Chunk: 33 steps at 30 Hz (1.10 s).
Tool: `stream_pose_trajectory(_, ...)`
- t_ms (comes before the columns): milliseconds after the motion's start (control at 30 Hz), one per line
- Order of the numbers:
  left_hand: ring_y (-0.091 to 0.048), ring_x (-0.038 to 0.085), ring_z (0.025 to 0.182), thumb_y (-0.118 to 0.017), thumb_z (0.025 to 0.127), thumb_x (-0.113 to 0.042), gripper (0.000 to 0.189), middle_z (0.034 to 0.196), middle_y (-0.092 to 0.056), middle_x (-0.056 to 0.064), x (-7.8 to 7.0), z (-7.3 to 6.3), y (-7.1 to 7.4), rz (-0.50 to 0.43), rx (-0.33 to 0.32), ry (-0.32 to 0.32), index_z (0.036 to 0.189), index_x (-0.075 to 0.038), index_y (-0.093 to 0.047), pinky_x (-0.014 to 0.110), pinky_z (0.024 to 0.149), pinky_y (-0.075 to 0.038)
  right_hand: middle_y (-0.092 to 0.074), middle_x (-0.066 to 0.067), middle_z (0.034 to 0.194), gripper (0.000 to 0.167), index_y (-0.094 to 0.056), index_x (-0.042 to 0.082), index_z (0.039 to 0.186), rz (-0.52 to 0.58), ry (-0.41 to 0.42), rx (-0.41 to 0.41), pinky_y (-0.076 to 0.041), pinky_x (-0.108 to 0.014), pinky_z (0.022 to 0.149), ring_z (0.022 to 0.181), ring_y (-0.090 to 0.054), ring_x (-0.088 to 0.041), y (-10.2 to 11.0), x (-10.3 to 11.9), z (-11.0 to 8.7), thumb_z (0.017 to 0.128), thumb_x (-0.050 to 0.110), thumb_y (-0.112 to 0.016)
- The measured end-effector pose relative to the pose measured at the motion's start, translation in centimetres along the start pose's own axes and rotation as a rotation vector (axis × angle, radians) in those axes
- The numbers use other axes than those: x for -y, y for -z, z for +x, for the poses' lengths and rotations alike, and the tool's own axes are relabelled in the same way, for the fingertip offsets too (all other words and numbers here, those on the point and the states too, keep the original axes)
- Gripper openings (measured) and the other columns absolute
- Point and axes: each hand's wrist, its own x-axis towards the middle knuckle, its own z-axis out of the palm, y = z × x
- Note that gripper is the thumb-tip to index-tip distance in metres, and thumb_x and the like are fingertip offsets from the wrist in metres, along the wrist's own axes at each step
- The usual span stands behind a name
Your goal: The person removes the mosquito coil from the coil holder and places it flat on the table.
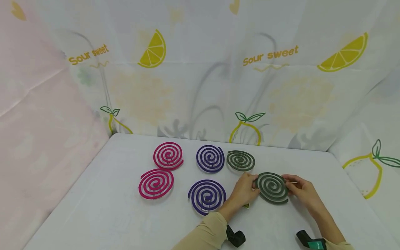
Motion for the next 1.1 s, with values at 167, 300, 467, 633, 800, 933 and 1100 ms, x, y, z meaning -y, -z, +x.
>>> stream_pose_trajectory(167, -0.045, 0.002, 0.071, -0.073, 0.077, -0.006, 0.045, 0.085, -0.054, 0.001, -0.28, -0.04, -0.06, 0.049, -0.007, -0.002, 0.12, 0.001, -0.062, 0.011, 0.063, -0.035, -0.059, 0.009, 0.097, 0.036, -0.053, -0.005, 0.127, -0.047, 0.02, -0.023, -0.052, -0.02, 0.067, 0.08, -0.056, 0.006, -0.15, 0.05, -0.1, 0.096, 0.014, -0.053)
stream_pose_trajectory(300, -0.047, 0.002, 0.073, -0.073, 0.078, -0.009, 0.046, 0.093, -0.055, 0.001, -0.48, -0.04, -0.19, 0.094, 0.001, 0.017, 0.122, -0.002, -0.062, 0.012, 0.064, -0.038, -0.061, -0.004, 0.103, 0.034, -0.054, -0.004, 0.126, -0.107, 0.026, -0.035, -0.051, -0.019, 0.066, 0.082, -0.054, 0.008, -0.26, 0.2, -0.11, 0.096, 0.014, -0.052)
stream_pose_trajectory(467, -0.048, 0.003, 0.076, -0.074, 0.078, -0.01, 0.046, 0.095, -0.055, -0.001, -0.5, 0.0, -0.26, 0.128, -0.001, 0.02, 0.122, -0.003, -0.062, 0.014, 0.067, -0.039, -0.06, -0.018, 0.112, 0.033, -0.055, -0.002, 0.126, -0.174, 0.028, -0.033, -0.05, -0.017, 0.066, 0.085, -0.049, 0.014, -0.35, 0.27, -0.02, 0.096, 0.013, -0.052)
stream_pose_trajectory(633, -0.048, 0.003, 0.078, -0.073, 0.079, -0.01, 0.045, 0.096, -0.055, 0.0, -0.46, 0.02, -0.23, 0.126, 0.001, 0.012, 0.122, -0.003, -0.062, 0.015, 0.067, -0.039, -0.06, -0.021, 0.112, 0.033, -0.056, -0.004, 0.125, -0.2, 0.035, -0.029, -0.049, -0.015, 0.068, 0.083, -0.047, 0.016, -0.45, -0.05, 0.01, 0.095, 0.011, -0.053)
stream_pose_trajectory(800, -0.047, 0.002, 0.079, -0.072, 0.08, -0.01, 0.045, 0.1, -0.055, 0.0, -0.54, -0.04, -0.21, 0.129, 0.012, 0.018, 0.123, -0.002, -0.061, 0.014, 0.067, -0.038, -0.061, -0.02, 0.111, 0.033, -0.056, -0.003, 0.125, -0.24, 0.034, -0.025, -0.048, -0.015, 0.069, 0.083, -0.046, 0.015, -0.52, -0.13, 0.04, 0.095, 0.011, -0.054)
stream_pose_trajectory(933, -0.047, 0.003, 0.079, -0.071, 0.081, -0.011, 0.045, 0.1, -0.055, 0.001, -0.57, -0.11, -0.2, 0.139, 0.014, 0.014, 0.124, -0.002, -0.061, 0.013, 0.067, -0.038, -0.062, -0.019, 0.111, 0.034, -0.055, -0.003, 0.125, -0.263, 0.038, -0.025, -0.047, -0.016, 0.07, 0.084, -0.046, 0.014, -0.63, -0.18, -0.01, 0.094, 0.011, -0.055)
stream_pose_trajectory(1100, -0.046, 0.002, 0.076, -0.071, 0.081, -0.01, 0.045, 0.098, -0.054, 0.0, -0.52, -0.2, -0.2, 0.134, 0.015, 0.009, 0.123, -0.002, -0.061, 0.013, 0.065, -0.037, -0.062, -0.02, 0.111, 0.032, -0.057, -0.002, 0.124, -0.28, 0.057, -0.039, -0.046, -0.015, 0.071, 0.084, -0.045, 0.015, -0.79, -0.32, -0.06, 0.094, 0.01, -0.056)
